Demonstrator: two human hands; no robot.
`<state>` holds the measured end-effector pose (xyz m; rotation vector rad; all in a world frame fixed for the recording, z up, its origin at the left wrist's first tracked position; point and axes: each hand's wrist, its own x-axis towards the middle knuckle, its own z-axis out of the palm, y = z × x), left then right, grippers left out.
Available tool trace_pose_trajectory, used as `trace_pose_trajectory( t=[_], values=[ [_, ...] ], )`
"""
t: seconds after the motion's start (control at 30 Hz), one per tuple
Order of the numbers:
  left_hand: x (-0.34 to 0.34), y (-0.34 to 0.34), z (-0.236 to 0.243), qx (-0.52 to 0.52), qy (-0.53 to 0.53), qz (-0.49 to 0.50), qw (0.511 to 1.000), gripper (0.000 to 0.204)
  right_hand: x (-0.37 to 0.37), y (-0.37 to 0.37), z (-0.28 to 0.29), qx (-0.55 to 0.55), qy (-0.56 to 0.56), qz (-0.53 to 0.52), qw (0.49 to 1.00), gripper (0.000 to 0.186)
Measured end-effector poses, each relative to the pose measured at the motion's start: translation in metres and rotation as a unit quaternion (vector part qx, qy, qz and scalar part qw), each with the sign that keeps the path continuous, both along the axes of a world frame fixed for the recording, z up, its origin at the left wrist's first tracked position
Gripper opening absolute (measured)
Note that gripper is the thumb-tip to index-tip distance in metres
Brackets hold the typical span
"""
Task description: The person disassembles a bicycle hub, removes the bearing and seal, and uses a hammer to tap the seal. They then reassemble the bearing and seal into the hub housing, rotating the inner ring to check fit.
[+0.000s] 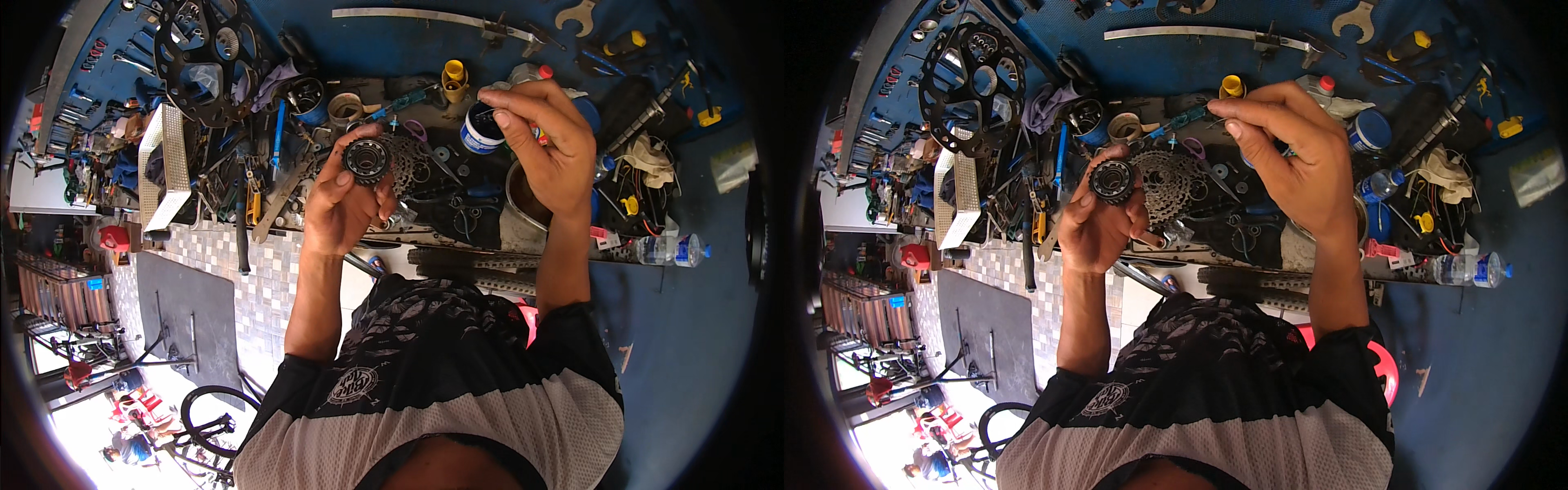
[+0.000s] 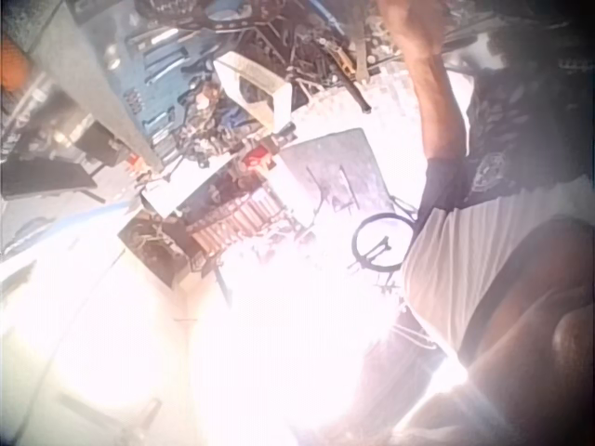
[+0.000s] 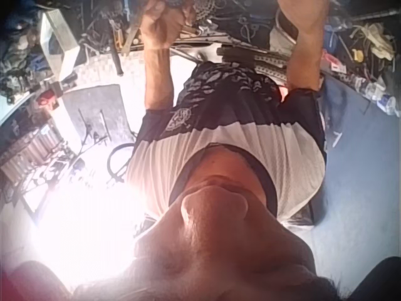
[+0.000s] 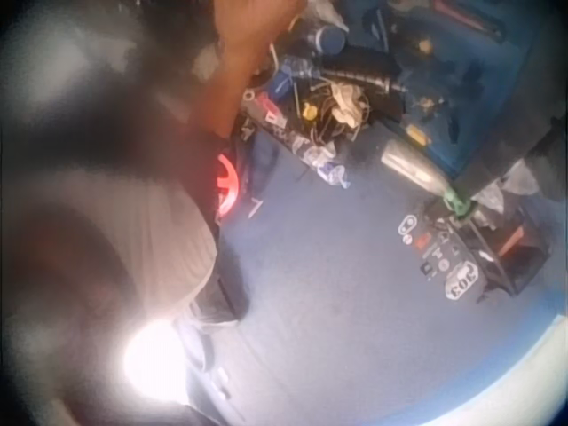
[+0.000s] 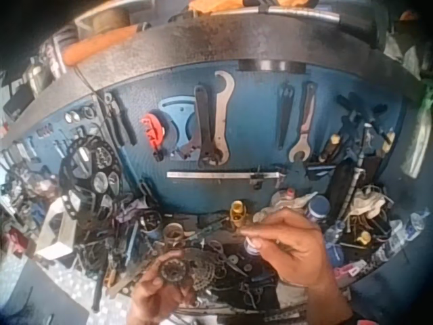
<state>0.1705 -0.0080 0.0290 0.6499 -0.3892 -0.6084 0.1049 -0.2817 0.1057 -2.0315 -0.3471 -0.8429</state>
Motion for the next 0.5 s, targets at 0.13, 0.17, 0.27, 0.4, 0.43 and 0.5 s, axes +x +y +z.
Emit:
trace_pose_trajectory(
  t=[0.13, 0.17, 0.27, 0.4, 0.43, 0.5],
  values=[
    [-0.006, 0.000, -0.001, 0.007, 0.020, 0.003, 1.000, 0.072, -0.004, 0.005, 0.002, 0.023, 0.060, 0.019, 0.998, 0.029],
    [-0.006, -0.001, -0.001, 0.009, 0.023, 0.005, 1.000, 0.072, -0.003, 0.007, -0.001, 0.050, 0.047, 0.020, 0.997, 0.028],
    [-0.010, -0.001, 0.000, 0.029, 0.029, 0.017, 0.999, 0.070, 0.001, 0.010, -0.014, 0.100, 0.021, 0.022, 0.995, 0.024],
    [-0.013, 0.002, 0.000, 0.066, 0.015, 0.039, 0.997, 0.069, 0.002, 0.008, -0.016, 0.091, 0.035, 0.032, 0.995, 0.019],
    [-0.013, 0.003, -0.002, 0.071, 0.007, 0.041, 0.997, 0.068, 0.002, 0.007, -0.016, 0.092, 0.043, 0.037, 0.994, 0.019],
    [-0.016, 0.006, -0.005, 0.071, 0.009, 0.053, 0.996, 0.069, 0.008, -0.002, -0.028, 0.157, 0.069, 0.103, 0.980, 0.017]
  ],
)
